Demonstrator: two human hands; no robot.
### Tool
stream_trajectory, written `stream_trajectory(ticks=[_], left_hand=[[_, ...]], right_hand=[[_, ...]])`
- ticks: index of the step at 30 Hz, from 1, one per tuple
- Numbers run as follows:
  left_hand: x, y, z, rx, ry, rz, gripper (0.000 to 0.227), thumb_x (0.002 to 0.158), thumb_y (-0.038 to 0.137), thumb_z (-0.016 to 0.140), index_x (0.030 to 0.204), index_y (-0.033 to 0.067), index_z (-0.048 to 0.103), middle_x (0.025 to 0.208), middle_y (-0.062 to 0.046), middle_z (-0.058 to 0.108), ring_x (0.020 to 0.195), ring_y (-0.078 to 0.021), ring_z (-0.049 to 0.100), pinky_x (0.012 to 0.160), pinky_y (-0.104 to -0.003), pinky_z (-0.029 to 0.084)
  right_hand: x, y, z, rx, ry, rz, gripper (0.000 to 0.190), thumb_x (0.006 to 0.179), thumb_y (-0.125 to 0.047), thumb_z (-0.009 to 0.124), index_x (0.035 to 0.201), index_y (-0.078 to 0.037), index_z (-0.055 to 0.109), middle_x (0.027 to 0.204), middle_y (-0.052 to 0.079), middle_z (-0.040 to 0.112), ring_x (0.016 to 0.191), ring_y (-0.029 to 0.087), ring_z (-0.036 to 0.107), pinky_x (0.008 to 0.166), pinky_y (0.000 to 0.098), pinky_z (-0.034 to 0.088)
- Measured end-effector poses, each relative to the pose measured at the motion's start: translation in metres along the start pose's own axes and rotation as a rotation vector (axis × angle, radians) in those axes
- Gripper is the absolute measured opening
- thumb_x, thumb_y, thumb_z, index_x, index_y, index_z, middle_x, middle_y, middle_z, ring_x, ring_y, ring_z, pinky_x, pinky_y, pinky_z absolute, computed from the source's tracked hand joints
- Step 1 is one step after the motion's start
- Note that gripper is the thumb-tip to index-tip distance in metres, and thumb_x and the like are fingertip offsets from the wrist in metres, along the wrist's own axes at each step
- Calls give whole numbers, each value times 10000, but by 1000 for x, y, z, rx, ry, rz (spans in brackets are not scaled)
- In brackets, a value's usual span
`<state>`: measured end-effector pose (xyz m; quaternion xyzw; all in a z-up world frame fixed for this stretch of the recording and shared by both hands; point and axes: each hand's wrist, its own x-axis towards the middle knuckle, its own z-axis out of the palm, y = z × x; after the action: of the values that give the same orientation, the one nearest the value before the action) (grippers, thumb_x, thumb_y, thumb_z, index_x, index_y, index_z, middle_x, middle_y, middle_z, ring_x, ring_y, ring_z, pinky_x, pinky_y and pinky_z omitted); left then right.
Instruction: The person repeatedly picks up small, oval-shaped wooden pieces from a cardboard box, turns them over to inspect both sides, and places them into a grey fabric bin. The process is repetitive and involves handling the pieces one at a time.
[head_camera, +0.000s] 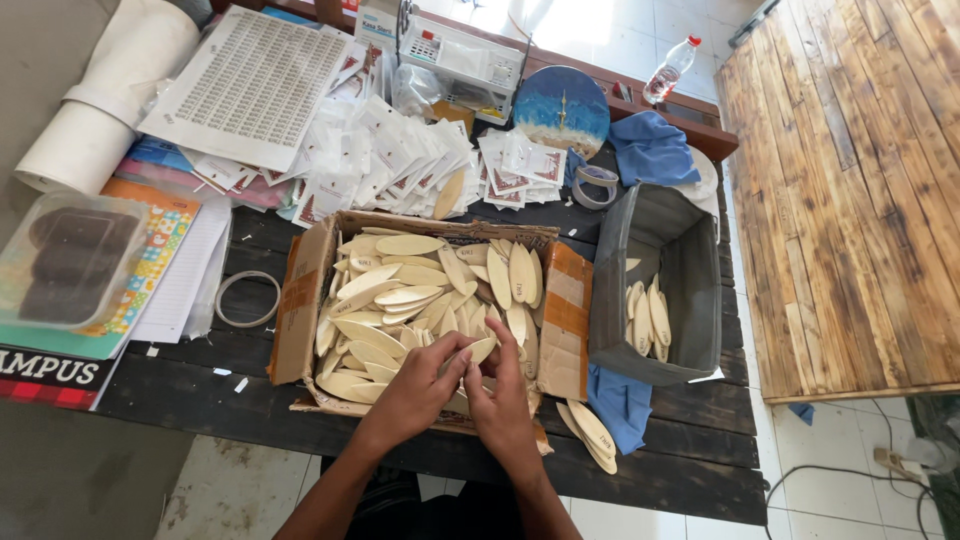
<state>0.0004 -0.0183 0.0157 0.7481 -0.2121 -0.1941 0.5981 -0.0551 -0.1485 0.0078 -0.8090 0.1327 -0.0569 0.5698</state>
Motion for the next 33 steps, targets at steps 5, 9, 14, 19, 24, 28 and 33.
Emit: stream_trajectory(ticks=[5,9,14,19,24,28,33], left_hand=[[-1,-12,2,36,-13,-2,245,1058,280,453,944,110,587,718,-7,535,665,-122,462,650,-324,403],[-2,-12,3,14,31,47,200,1041,243,485,957,103,601,761,-11,569,696,-123,480,673,-308,409],[-6,-4,3,-49,94,46,239,1022,259,518,930,93,664,738,-3,634,696,-100,587,669,-278,471],[-4,-3,5,-21,124,-3,217,1015,226,536,953,78,682,754,-37,672,701,-123,639,663,-289,506],[-5,-11,8,-15,106,-6,219,1017,236,507,1025,74,654,828,-40,664,771,-131,677,700,-287,524],[-5,-11,7,-16,104,-8,281,1018,288,491,1061,68,659,832,-42,681,786,-133,706,709,-292,524],[-5,-13,7,43,71,-21,289,1036,253,423,1114,73,635,697,-46,573,603,-141,495,601,-327,405]], right_hand=[[-1,4,-2,-61,-13,-61,466,986,-144,519,1450,-132,469,722,-3,424,688,113,482,800,289,547],[-2,-1,-6,9,-47,-92,344,983,-129,536,1327,-119,534,672,-12,381,634,83,422,759,263,532],[0,-19,-24,-89,-155,-92,267,984,-269,587,1227,-157,572,757,11,705,760,104,679,741,279,492],[6,-10,-25,-134,-225,-106,288,1003,-305,559,1256,-170,532,790,16,716,784,124,687,784,291,490],[5,-2,-27,-65,-259,-141,336,1017,-298,542,1318,-152,509,803,35,664,762,125,638,735,282,477],[7,0,-28,-35,-279,-124,349,1023,-315,526,1330,-151,494,810,42,655,758,118,617,709,282,479],[10,8,-28,34,-303,-124,346,1030,-222,520,1361,-130,475,786,51,617,786,122,645,736,275,500]])
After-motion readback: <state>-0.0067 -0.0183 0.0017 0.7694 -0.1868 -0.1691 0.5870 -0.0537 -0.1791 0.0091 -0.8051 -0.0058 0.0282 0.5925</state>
